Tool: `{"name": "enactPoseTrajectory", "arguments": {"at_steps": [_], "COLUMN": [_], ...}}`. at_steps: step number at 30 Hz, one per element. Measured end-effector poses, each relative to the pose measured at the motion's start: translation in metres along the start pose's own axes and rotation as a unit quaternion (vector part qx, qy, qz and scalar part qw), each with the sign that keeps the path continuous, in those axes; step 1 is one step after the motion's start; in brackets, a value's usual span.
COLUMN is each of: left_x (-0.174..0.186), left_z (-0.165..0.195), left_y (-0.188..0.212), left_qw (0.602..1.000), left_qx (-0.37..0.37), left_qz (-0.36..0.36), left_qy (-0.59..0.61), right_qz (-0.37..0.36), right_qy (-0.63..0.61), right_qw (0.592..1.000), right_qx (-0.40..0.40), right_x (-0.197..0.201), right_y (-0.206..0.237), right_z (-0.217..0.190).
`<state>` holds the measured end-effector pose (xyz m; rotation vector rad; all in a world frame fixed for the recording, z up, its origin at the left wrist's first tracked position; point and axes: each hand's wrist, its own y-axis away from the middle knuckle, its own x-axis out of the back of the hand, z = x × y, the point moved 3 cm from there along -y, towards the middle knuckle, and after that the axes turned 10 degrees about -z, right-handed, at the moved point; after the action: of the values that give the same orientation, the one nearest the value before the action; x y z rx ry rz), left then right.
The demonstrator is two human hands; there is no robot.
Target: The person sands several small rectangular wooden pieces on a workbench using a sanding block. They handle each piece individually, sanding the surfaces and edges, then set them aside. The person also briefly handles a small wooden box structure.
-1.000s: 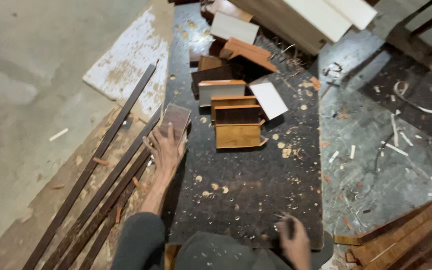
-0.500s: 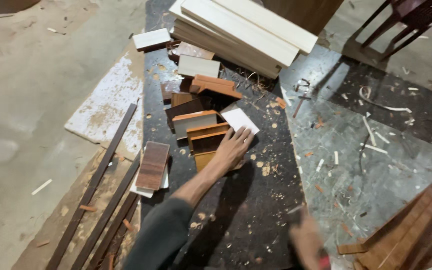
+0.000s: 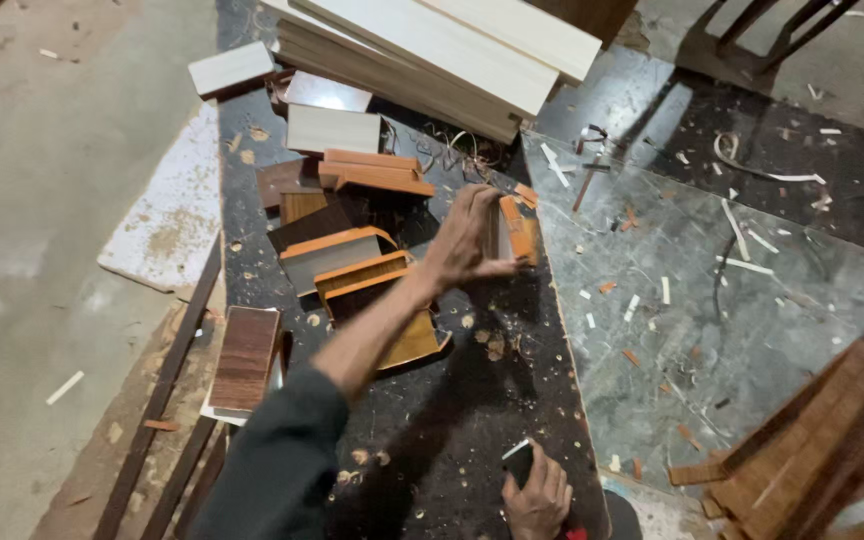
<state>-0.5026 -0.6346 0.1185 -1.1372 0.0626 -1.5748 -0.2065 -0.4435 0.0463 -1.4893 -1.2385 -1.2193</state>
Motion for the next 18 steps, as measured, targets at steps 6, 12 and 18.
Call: {"name": "enactPoseTrajectory", "arguments": {"at_steps": [6, 12, 18], "left_x": [-0.027, 0.048, 0.19], "left_z": [0.097, 0.102, 0.043], "left_y": [0.125, 0.226, 0.292], "left_qw": [0.973, 0.906, 0.751], "left_qx": [0.211, 0.398, 0.571], "left_qz": [-0.068, -0.078, 0.003], "left_qy": [-0.06, -0.118, -0.332], "right_qz": [0.027, 0.016, 0.035], "right_qy": [0.005, 0.027, 0.016], "right_qw": [0.999, 0.999, 0.998], "right_qx": [0.022, 0.027, 0.044], "right_x": [-0.006, -0.015, -0.007], "right_y": [0.01, 0.029, 0.041], "right_z": [0.001, -0.004, -0.006]}}
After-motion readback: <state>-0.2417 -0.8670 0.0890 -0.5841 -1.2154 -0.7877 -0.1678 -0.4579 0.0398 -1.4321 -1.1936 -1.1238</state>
